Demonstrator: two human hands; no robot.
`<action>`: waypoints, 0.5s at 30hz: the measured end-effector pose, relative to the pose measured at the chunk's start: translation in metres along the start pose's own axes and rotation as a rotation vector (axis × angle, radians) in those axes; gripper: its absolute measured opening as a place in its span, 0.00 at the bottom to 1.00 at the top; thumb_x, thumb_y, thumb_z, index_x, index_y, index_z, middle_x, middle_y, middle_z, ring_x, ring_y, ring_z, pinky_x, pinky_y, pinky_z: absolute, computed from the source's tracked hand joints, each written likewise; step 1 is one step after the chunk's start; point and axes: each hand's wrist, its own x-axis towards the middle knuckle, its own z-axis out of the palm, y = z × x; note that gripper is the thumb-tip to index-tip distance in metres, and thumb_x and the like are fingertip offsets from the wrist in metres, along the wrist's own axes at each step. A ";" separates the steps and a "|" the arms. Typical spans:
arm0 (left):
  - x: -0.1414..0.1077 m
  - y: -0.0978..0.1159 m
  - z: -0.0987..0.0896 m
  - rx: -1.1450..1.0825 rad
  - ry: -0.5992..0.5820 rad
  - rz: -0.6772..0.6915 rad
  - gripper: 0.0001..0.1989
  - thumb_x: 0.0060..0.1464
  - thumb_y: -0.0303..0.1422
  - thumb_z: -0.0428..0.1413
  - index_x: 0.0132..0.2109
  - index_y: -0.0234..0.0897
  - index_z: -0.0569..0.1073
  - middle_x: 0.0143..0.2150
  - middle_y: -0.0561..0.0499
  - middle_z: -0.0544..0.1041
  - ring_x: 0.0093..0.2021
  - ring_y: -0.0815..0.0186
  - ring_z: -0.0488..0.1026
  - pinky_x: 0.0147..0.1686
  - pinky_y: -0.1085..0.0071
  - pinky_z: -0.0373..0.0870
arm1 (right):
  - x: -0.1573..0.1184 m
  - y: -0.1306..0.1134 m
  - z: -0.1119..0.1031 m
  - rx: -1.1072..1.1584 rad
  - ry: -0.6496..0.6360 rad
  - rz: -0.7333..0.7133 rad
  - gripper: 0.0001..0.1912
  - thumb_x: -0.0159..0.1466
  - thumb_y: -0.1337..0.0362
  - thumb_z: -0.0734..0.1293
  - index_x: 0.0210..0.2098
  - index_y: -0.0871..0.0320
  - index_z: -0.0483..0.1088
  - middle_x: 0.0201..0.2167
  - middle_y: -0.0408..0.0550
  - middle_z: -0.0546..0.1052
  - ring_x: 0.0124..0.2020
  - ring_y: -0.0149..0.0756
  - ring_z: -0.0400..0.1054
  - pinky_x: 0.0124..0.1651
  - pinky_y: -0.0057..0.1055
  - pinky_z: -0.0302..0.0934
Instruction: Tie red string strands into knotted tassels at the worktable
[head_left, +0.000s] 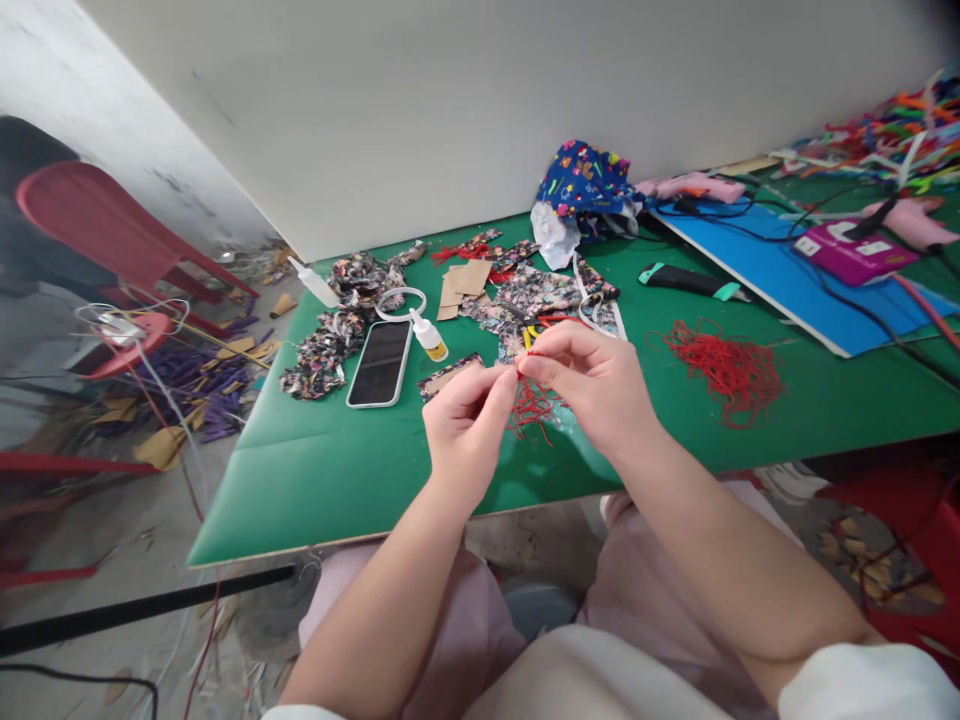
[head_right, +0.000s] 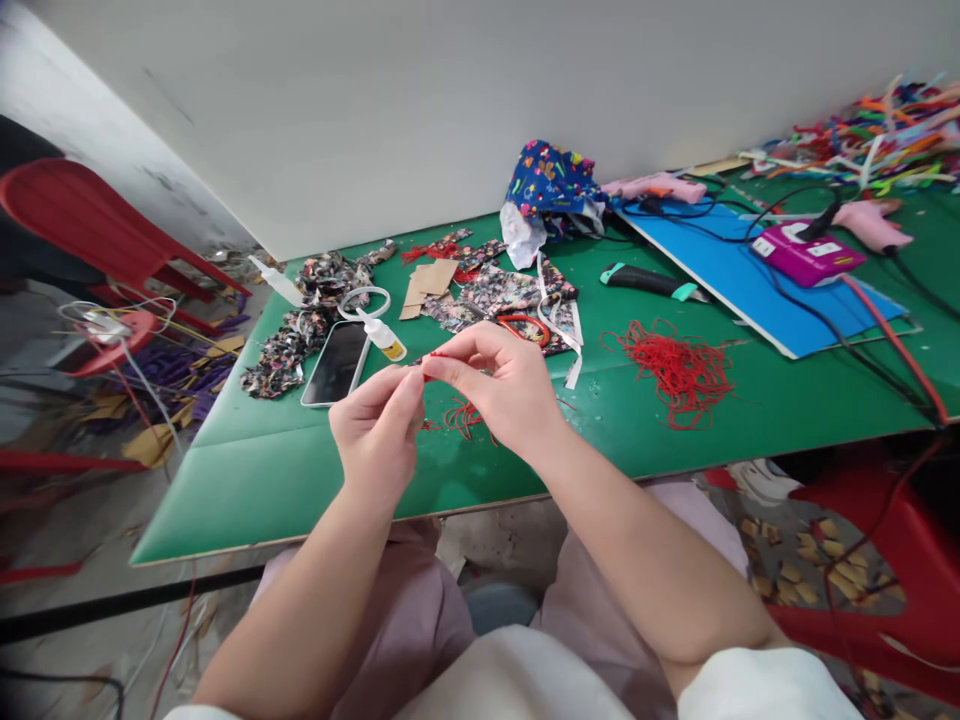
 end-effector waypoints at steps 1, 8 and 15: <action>0.000 0.000 0.000 0.009 -0.003 0.024 0.07 0.52 0.35 0.57 0.32 0.38 0.78 0.21 0.55 0.67 0.22 0.74 0.60 0.23 0.75 0.57 | 0.000 0.000 0.000 0.001 0.000 -0.003 0.07 0.52 0.59 0.72 0.25 0.56 0.73 0.26 0.40 0.75 0.29 0.28 0.68 0.33 0.27 0.63; 0.001 0.002 -0.001 0.112 -0.013 0.048 0.06 0.50 0.34 0.59 0.33 0.39 0.79 0.21 0.55 0.69 0.22 0.74 0.60 0.23 0.76 0.58 | 0.000 0.004 0.001 0.039 0.023 -0.004 0.07 0.52 0.59 0.72 0.25 0.56 0.73 0.26 0.40 0.75 0.28 0.27 0.67 0.31 0.25 0.62; 0.006 0.008 0.003 -0.288 0.010 -0.327 0.09 0.45 0.38 0.62 0.27 0.36 0.77 0.14 0.60 0.58 0.14 0.79 0.48 0.13 0.78 0.44 | 0.005 0.007 -0.007 0.133 0.121 0.066 0.10 0.55 0.55 0.69 0.25 0.55 0.73 0.22 0.40 0.74 0.24 0.25 0.65 0.30 0.26 0.62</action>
